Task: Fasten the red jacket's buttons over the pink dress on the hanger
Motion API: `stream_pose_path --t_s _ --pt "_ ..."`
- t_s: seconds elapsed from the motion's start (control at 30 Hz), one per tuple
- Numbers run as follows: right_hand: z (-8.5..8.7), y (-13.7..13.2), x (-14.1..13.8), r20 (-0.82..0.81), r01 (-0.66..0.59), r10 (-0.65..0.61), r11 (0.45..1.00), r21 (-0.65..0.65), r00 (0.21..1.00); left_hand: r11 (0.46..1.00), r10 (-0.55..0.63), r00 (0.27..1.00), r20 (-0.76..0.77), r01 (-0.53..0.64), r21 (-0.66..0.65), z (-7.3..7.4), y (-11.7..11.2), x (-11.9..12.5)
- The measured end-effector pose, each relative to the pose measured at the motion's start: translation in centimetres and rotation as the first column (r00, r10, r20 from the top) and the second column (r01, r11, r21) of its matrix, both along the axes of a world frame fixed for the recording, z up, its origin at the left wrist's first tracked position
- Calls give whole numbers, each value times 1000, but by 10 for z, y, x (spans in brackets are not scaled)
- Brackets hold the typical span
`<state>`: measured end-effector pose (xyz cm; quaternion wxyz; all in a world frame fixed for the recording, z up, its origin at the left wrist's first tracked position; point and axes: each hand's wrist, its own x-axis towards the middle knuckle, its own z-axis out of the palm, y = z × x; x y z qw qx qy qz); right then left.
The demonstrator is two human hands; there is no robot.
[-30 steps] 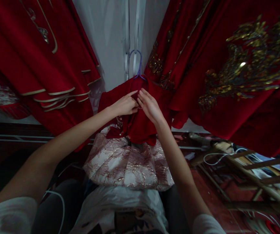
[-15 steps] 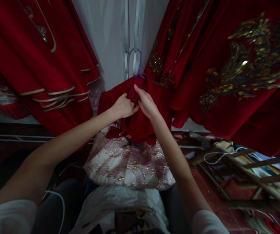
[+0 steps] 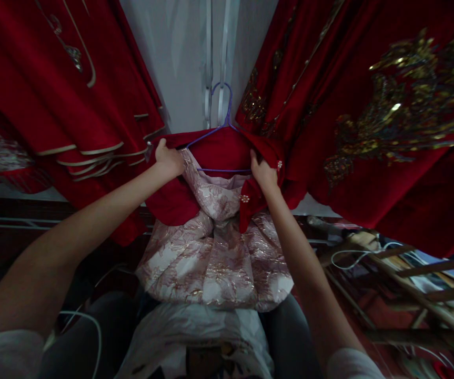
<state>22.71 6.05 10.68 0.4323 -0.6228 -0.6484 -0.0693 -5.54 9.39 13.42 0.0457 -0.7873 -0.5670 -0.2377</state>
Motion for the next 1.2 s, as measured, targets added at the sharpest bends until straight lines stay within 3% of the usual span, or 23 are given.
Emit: stream_pose_path --t_s 0.13,0.23,0.3,0.37,0.43,0.47,0.5,0.57,0.63,0.73,0.83,1.0,1.1,1.2 --pt "28 7 31 1 89 -89 996 -29 996 958 216 939 -267 -257 -130 9 -4 2" --pt "49 10 59 -41 22 -32 971 -239 999 923 262 914 -309 -331 -197 19 1 -6" --pt "60 8 77 -114 -112 71 903 -414 991 915 197 948 -251 -270 -299 24 8 -19" --pt "66 2 90 -296 -361 233 773 -522 926 919 85 986 -144 -133 -372 24 14 -35" --pt "66 -5 97 -501 -586 347 661 -469 793 933 -12 1000 8 14 -360 19 17 -49" --pt "63 -9 98 -567 -645 381 656 -391 731 940 -52 995 91 79 -331 15 18 -54" --pt "60 -12 99 -599 -663 406 687 -298 690 945 -89 982 167 136 -296 11 19 -57" --pt "49 -15 98 -572 -604 442 787 -121 691 946 -157 947 281 226 -231 1 18 -59" --pt "37 -15 96 -467 -510 438 860 -33 768 945 -214 914 344 283 -165 -8 17 -58" --pt "22 -14 94 -245 -378 366 926 -3 898 962 -242 878 414 271 -12 -21 15 -54" --pt "16 -18 87 -105 -268 273 962 52 956 979 -204 837 507 166 119 -33 11 -50" --pt "9 -23 86 -79 -46 57 990 136 995 985 -81 791 606 -29 170 -42 -2 -48" --pt "-12 -22 100 -130 69 -50 986 150 990 978 -2 812 584 -121 170 -44 -13 -53" --pt "-45 -26 114 -181 99 -89 994 45 979 973 143 850 507 -213 82 -57 -23 -66"
